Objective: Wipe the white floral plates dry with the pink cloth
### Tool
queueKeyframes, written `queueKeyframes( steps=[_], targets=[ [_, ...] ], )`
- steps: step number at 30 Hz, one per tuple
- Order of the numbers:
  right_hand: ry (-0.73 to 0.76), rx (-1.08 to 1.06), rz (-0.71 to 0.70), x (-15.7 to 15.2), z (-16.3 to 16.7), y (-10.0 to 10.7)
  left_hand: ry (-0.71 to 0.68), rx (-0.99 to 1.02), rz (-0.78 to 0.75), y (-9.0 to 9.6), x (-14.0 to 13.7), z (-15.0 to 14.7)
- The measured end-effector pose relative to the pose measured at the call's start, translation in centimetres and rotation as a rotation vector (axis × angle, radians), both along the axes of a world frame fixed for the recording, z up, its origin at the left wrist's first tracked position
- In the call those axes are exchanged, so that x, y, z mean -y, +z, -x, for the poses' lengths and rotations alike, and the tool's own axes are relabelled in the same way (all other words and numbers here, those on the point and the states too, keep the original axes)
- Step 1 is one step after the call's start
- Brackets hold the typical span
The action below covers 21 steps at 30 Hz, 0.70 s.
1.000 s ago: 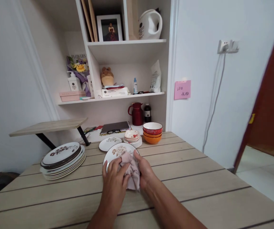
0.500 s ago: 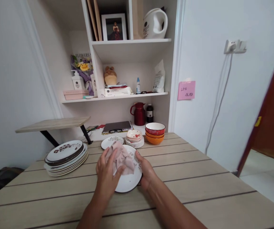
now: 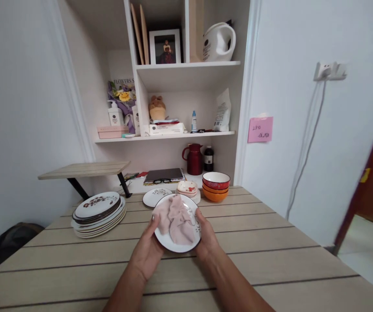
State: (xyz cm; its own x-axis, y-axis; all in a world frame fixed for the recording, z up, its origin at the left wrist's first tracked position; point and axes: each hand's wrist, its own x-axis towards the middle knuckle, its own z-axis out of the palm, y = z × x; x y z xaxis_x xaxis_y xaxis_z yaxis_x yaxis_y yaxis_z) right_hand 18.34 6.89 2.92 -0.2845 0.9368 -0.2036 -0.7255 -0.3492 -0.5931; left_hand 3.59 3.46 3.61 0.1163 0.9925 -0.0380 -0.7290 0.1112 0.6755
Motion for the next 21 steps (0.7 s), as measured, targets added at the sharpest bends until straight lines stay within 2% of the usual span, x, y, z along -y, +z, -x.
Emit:
queueKeyframes(
  steps=[2,4,7,9,12,14,15,17,19,21],
  targets=[
    [0.029,0.026,0.019,-0.1,0.0,-0.2,-0.086,0.023,0.027,-0.4,0.0,-0.3],
    [0.049,0.111,0.059,-0.2,0.1,-0.6,-0.114,0.034,0.069,-1.1,-0.2,-0.4],
    [-0.048,0.317,0.002,-0.4,0.1,-1.0,-0.116,0.094,0.141,-2.3,-1.0,-0.3],
    [-0.221,0.558,-0.173,-0.6,-0.3,-1.0,-0.083,0.131,0.171,-3.0,-1.5,0.0],
    [-0.579,0.955,-0.536,-0.8,-1.5,-0.3,-0.013,0.130,0.181,-3.7,-2.1,0.4],
    [-0.705,1.087,-0.703,-0.6,-2.2,0.3,0.036,0.117,0.191,-4.0,-2.3,0.5],
    [-0.688,1.112,-0.738,-0.4,-2.4,0.7,0.057,0.120,0.196,-4.1,-2.3,0.5],
    [-0.516,1.131,-0.770,0.1,-2.2,1.0,0.065,0.142,0.190,-4.3,-2.3,0.5],
    [-0.297,1.181,-0.804,0.8,-1.3,0.9,0.022,0.159,0.160,-4.2,-2.2,0.5],
    [-0.158,1.290,-0.863,1.3,0.0,0.5,-0.052,0.151,0.116,-4.0,-2.0,0.4]
  ],
)
